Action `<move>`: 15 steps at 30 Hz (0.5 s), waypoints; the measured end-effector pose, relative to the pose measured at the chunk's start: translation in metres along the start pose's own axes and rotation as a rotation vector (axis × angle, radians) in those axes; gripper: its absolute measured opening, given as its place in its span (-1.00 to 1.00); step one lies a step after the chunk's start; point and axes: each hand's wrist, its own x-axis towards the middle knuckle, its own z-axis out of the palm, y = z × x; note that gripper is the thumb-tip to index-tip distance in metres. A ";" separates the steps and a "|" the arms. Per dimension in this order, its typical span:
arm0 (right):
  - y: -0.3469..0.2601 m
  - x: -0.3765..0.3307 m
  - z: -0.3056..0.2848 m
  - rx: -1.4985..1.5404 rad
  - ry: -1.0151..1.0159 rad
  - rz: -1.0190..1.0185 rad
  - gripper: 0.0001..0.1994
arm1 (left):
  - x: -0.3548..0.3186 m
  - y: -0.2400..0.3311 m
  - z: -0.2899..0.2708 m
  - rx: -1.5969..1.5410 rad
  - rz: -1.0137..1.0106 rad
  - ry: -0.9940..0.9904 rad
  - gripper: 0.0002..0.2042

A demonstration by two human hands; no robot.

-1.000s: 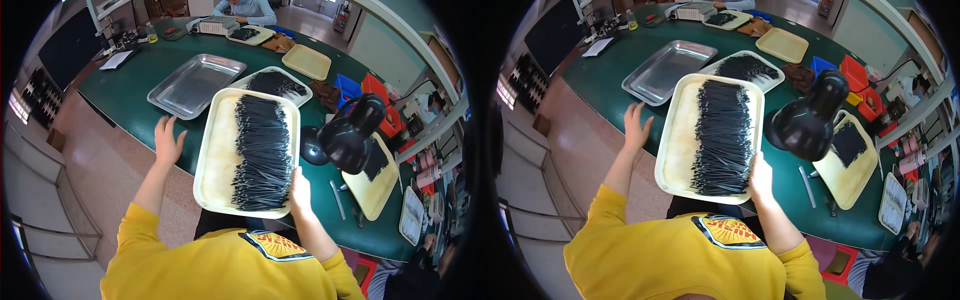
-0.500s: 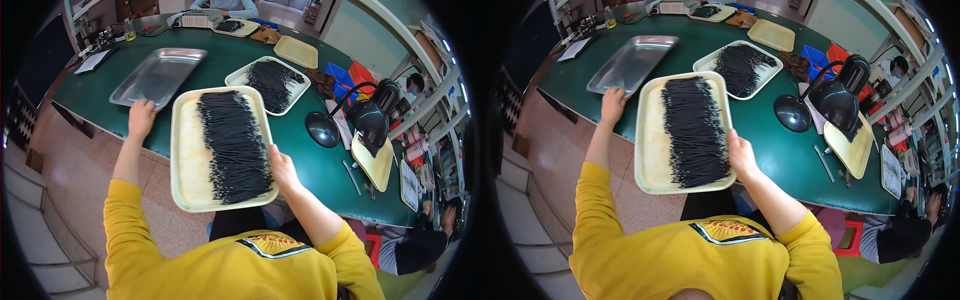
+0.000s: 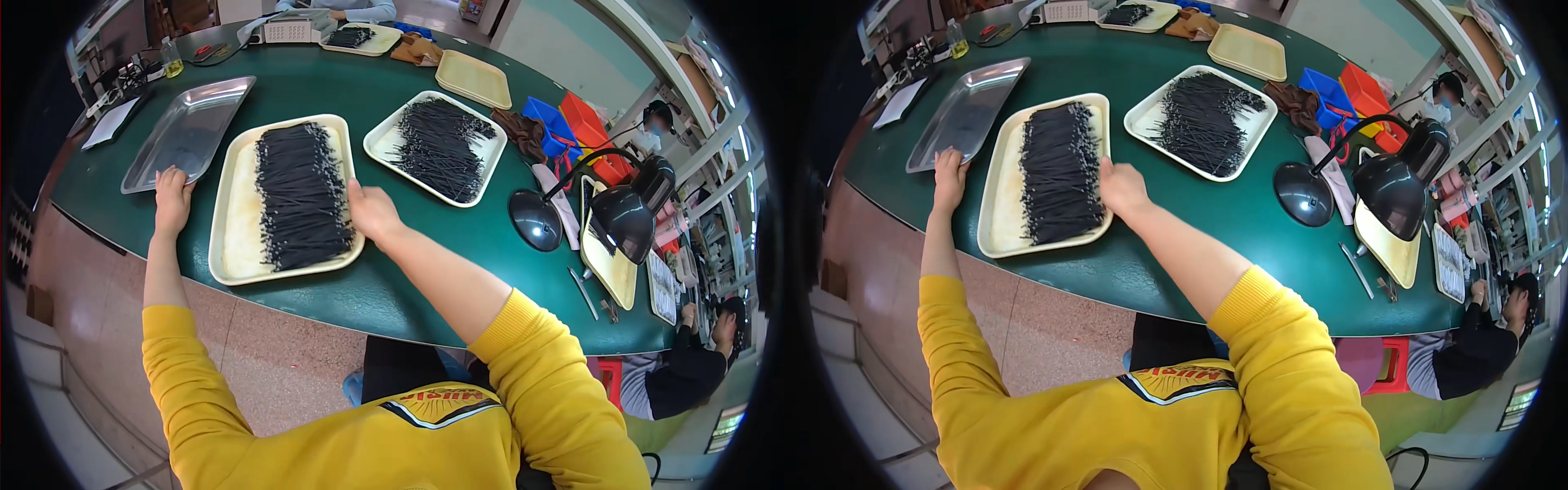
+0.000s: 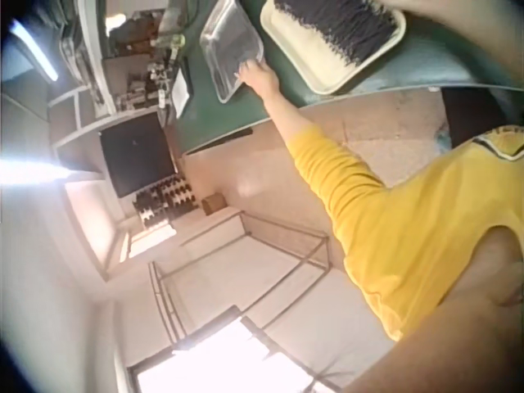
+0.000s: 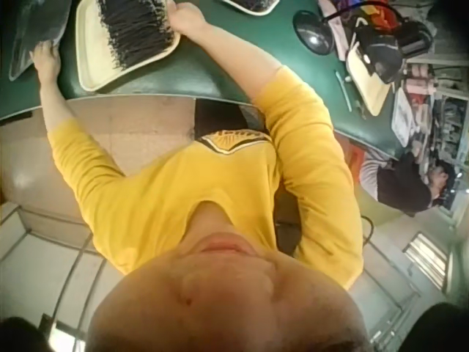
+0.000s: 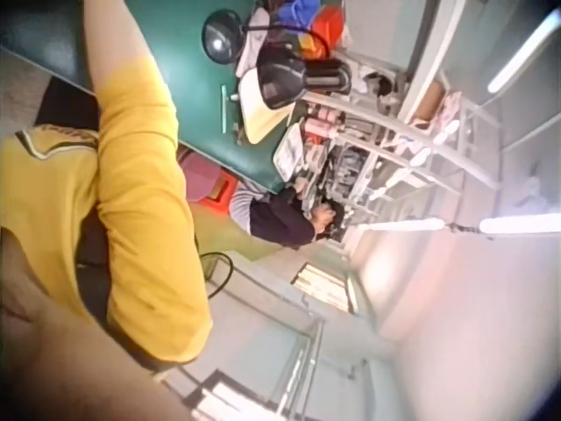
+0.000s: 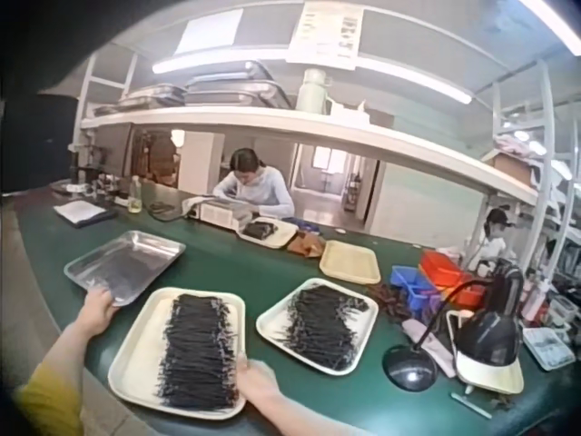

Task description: The person places a tray of filaments onto a workbench, gathers a bundle of filaments from a tray by hand, and aligns them under a desk lamp.

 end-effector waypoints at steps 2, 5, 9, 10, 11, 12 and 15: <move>-0.003 0.017 -0.002 -0.154 -0.036 -0.101 -0.43 | 0.000 -0.007 0.006 0.028 -0.006 0.012 -0.86; -0.010 0.026 -0.005 -0.190 -0.143 -0.080 -0.46 | 0.000 -0.013 0.014 0.101 -0.069 -0.026 -0.80; -0.005 -0.008 -0.019 -0.399 0.032 -0.266 -0.65 | 0.002 -0.020 0.019 0.105 -0.116 0.016 -0.60; -0.009 -0.019 -0.028 -0.345 0.057 -0.314 -0.72 | 0.002 -0.028 0.016 0.088 -0.093 0.020 -0.50; -0.010 -0.031 -0.041 -0.300 0.095 -0.353 -0.78 | 0.002 -0.035 0.016 0.091 -0.134 0.025 -0.39; -0.010 -0.044 -0.046 -0.213 0.119 -0.499 -0.82 | 0.004 -0.037 0.015 0.161 -0.191 0.090 -0.41; -0.028 -0.082 -0.058 -0.064 0.062 -1.003 -0.55 | 0.034 0.041 -0.021 0.027 -0.734 0.294 -0.65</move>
